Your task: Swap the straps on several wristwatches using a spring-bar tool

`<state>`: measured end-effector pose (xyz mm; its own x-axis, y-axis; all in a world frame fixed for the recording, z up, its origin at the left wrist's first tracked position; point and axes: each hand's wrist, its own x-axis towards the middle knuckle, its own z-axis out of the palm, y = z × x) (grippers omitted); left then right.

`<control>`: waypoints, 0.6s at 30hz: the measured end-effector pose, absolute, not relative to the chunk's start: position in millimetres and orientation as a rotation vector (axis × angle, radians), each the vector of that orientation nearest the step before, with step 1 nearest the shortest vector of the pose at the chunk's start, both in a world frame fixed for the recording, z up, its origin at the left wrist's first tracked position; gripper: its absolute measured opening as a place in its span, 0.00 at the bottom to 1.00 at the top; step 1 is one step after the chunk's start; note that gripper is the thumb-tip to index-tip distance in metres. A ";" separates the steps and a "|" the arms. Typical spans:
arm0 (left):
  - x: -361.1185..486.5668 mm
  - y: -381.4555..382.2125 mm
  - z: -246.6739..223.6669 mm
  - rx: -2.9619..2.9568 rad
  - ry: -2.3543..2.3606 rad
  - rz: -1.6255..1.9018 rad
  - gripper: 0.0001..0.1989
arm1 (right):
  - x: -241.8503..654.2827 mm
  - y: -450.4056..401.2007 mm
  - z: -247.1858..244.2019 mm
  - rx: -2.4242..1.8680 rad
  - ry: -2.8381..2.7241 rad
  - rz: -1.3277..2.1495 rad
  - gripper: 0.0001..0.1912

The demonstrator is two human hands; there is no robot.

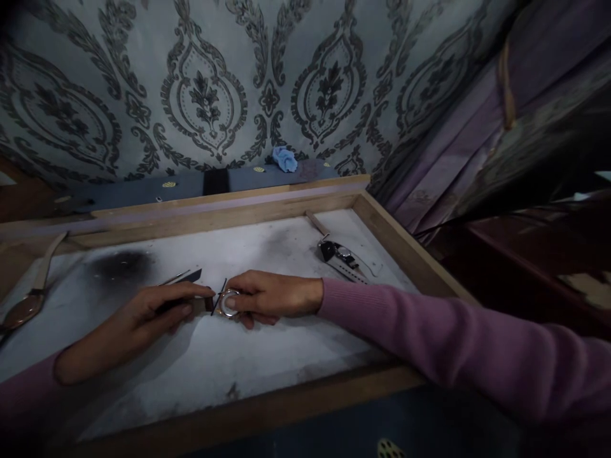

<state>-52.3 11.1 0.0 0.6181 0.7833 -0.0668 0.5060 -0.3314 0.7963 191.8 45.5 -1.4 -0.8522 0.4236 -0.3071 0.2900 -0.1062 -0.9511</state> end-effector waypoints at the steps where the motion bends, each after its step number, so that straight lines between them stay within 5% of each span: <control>1: -52.0 11.0 0.0 2.005 1.012 0.419 0.16 | 191.9 45.6 -1.2 -0.818 -2.030 2.122 0.12; 18: -48.5 9.5 -1.6 2.044 1.031 0.478 0.15 | 190.9 40.3 3.2 -0.861 -2.172 1.969 0.09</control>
<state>-48.5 9.5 -1.6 0.5997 0.8001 -0.0147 0.5059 -0.3649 0.7816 190.9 40.3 3.2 -0.8380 0.4551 -0.3012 0.3442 0.0123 -0.9388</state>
